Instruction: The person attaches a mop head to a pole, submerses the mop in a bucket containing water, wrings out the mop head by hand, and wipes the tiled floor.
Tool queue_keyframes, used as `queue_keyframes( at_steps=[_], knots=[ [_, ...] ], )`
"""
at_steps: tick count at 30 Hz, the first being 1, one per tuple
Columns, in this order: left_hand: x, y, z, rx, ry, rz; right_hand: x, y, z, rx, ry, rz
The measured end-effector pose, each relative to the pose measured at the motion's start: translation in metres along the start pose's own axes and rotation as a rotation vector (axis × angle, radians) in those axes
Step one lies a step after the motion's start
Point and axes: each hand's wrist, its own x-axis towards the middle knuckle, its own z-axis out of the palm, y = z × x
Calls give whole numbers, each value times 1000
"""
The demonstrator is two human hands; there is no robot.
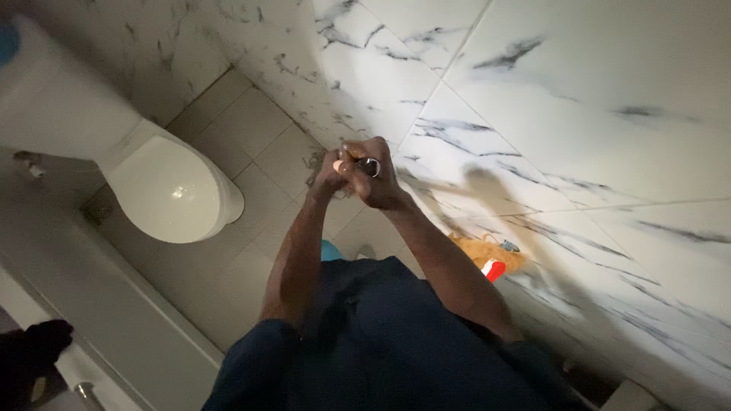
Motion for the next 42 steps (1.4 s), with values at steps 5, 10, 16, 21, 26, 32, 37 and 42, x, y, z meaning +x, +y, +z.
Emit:
queue_keyframes(
  at_steps=[5, 10, 16, 21, 26, 32, 37, 42],
  knots=[
    [-11, -29, -18, 1155, 251, -291, 7, 15, 13, 6, 25, -143],
    [-7, -4, 25, 822, 436, -185, 29, -10, 21, 40, 10, -89],
    [-21, 43, 58, 693, 453, -400, 59, -58, 26, 114, -55, 229],
    [-17, 24, 2, 780, 553, -746, 74, -41, 40, 147, -12, 12],
    [-12, 27, -47, 492, 423, -392, 63, -22, 43, 178, -32, 155],
    [-19, 22, -88, 642, 458, -355, 62, 21, 62, -548, 54, -579],
    [-18, 41, -56, 428, 704, -476, 71, 22, 70, 65, -61, -11],
    [-21, 68, -10, 689, 772, -603, 106, -11, 59, 109, -162, 187]
  ],
)
